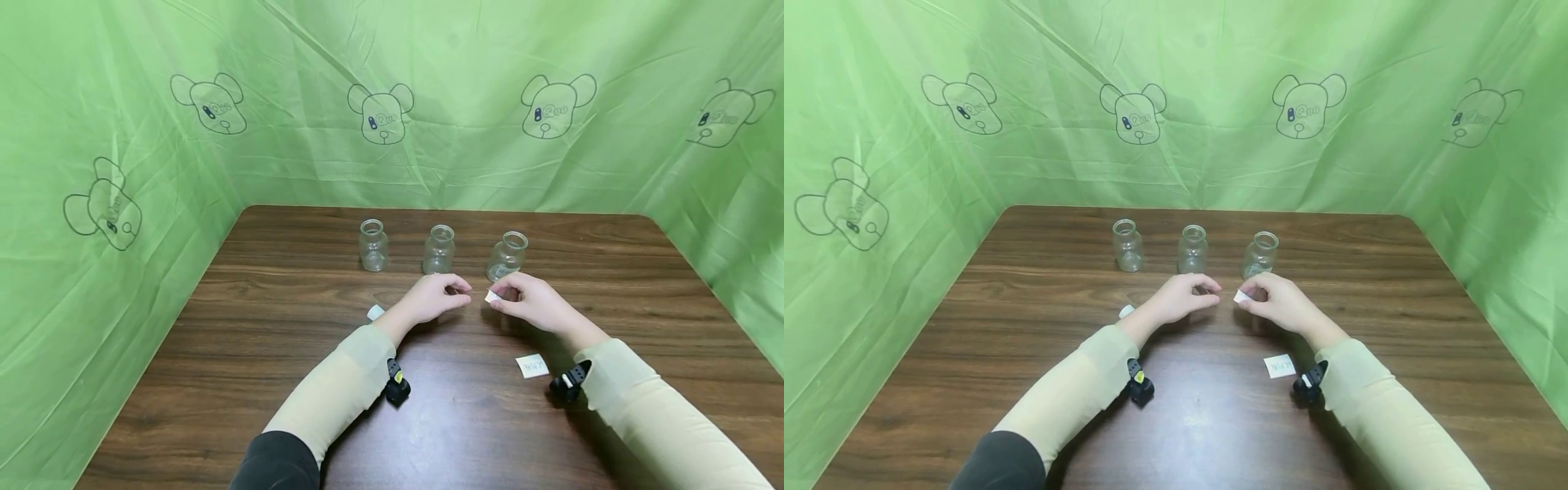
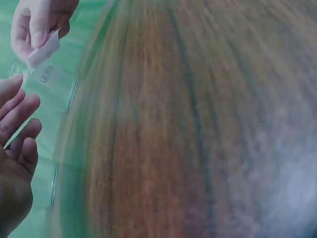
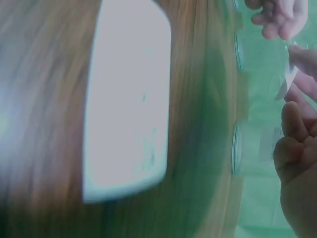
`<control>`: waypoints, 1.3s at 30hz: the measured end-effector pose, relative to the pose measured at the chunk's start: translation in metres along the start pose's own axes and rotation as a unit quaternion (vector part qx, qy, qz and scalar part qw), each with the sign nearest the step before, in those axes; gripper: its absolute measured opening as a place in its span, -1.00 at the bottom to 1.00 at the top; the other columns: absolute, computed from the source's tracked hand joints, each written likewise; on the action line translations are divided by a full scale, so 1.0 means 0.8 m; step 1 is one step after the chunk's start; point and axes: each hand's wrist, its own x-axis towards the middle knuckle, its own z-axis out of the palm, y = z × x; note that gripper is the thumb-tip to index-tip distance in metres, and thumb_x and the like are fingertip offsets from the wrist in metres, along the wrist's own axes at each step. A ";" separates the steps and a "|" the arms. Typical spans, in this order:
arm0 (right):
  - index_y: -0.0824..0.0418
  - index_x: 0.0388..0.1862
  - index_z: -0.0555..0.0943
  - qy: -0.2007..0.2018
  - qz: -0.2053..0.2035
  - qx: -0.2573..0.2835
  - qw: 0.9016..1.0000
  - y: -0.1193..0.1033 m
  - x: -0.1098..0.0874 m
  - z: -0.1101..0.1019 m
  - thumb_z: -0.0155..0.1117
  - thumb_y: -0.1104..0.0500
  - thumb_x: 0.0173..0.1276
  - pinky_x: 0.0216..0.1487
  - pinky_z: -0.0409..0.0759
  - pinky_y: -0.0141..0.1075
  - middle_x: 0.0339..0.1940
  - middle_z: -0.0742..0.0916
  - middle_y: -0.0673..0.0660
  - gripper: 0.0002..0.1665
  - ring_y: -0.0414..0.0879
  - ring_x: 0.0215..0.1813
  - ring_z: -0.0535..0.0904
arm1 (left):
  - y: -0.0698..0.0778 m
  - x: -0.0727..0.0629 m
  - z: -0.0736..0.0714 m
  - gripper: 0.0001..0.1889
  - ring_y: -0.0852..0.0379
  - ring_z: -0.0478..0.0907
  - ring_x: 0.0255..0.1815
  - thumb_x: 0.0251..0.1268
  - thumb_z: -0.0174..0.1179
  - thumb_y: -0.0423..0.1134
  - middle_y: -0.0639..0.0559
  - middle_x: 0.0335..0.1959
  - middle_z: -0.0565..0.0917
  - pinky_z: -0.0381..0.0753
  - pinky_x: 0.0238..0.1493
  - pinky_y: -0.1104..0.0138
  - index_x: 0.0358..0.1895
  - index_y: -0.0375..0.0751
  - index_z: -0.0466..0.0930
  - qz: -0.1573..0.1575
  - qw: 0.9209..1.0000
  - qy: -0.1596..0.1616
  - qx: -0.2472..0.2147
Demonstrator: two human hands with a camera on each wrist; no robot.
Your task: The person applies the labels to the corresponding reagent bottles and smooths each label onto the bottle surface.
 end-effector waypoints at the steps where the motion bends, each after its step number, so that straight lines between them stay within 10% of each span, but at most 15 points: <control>1: 0.07 -0.18 0.62 0.001 -0.001 0.005 1.000 -0.003 0.002 0.002 0.35 -0.03 0.21 -0.32 0.45 -0.31 -0.37 0.63 -0.08 -0.72 -0.17 -0.33 0.50 | -0.001 0.000 0.001 -0.78 0.32 0.52 -0.16 0.23 0.23 -0.11 0.25 -0.24 0.64 0.43 -0.09 0.48 -0.09 -0.03 0.64 -0.002 1.000 0.003 -0.008; 20: 0.13 -0.20 0.63 0.043 -0.034 0.035 0.998 -0.017 0.020 0.027 0.38 0.11 0.18 -0.31 0.48 -0.31 -0.39 0.61 -0.06 -0.78 -0.18 -0.34 0.51 | -0.001 -0.002 0.014 -0.88 0.30 0.48 -0.40 0.21 0.25 -0.16 0.19 -0.44 0.61 0.48 -0.34 0.45 -0.28 -0.10 0.66 -0.044 0.990 0.074 -0.115; 39: 0.13 -0.27 0.62 0.046 -0.036 0.043 0.997 -0.018 0.025 0.032 0.39 0.11 0.17 -0.34 0.47 -0.32 -0.46 0.61 -0.06 -0.81 -0.18 -0.39 0.49 | -0.001 0.000 0.014 -0.92 0.31 0.46 -0.41 0.16 0.21 -0.28 0.15 -0.47 0.59 0.46 -0.33 0.46 -0.32 -0.20 0.63 -0.044 0.986 0.074 -0.143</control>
